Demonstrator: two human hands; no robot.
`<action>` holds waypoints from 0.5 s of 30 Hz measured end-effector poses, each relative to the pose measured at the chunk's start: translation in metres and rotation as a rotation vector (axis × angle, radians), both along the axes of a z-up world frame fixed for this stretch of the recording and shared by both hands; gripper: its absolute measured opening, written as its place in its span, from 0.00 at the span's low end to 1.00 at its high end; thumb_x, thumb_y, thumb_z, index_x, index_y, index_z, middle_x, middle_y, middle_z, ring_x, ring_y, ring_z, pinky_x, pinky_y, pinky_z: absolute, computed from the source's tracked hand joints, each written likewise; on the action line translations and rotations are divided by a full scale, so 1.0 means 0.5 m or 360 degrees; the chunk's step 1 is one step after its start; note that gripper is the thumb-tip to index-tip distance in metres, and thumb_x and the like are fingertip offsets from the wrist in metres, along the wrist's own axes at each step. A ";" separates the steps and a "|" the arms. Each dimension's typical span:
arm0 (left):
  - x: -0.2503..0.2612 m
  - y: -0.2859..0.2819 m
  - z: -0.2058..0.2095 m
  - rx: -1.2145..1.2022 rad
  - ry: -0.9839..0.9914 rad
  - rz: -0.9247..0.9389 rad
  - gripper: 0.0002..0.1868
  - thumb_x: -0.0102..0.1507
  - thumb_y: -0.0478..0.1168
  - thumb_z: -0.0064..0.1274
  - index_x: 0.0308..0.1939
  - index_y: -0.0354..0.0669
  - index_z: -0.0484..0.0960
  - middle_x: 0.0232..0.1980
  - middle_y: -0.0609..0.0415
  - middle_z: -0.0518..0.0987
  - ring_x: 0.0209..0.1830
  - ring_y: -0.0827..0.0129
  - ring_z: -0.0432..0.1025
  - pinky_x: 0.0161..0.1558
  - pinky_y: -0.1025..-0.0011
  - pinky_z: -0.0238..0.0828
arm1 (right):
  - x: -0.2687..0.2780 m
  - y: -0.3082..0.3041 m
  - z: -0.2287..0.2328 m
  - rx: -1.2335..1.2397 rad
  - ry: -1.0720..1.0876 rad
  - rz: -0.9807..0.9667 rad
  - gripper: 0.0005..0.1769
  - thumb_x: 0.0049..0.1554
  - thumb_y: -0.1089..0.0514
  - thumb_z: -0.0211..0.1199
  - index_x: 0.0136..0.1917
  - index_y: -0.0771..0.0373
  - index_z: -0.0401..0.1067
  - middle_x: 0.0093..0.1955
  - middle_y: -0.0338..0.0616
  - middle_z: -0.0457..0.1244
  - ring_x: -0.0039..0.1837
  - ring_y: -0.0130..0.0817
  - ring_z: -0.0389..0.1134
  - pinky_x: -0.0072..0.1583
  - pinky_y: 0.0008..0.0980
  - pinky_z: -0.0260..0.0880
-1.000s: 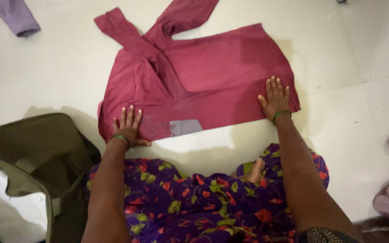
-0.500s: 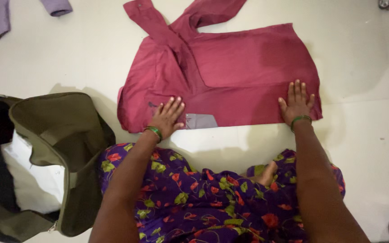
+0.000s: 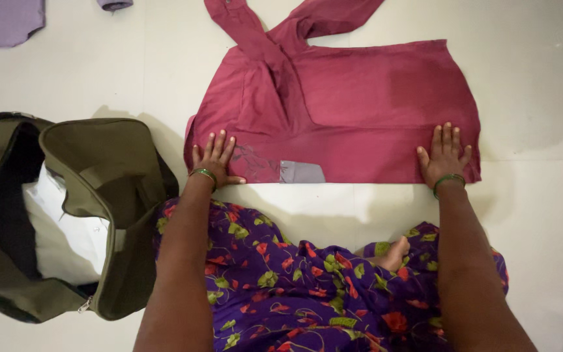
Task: The person smooths out a red shirt on the floor, folds the sleeves toward the center, and kemudian rolls the garment into a rectangular shape.
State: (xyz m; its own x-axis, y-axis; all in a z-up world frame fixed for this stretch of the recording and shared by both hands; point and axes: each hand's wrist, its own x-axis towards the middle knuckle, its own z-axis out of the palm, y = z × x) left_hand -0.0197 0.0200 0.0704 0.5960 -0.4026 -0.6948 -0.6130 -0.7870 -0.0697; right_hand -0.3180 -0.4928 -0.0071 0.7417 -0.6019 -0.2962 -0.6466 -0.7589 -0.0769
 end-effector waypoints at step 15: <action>-0.066 -0.001 -0.082 -0.0586 -0.0184 0.0232 0.46 0.56 0.52 0.66 0.75 0.58 0.60 0.74 0.44 0.57 0.73 0.41 0.53 0.68 0.50 0.59 | -0.006 0.058 0.034 0.0099 0.0033 -0.0377 0.45 0.51 0.36 0.71 0.75 0.49 0.58 0.75 0.58 0.47 0.76 0.59 0.47 0.71 0.60 0.54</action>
State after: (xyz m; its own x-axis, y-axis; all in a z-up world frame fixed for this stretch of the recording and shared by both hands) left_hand -0.0526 0.0195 0.0295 0.7308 -0.5177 -0.4450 -0.4980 -0.8501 0.1711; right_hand -0.3210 -0.4636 0.0096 0.5756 -0.7382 -0.3517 -0.8077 -0.5803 -0.1039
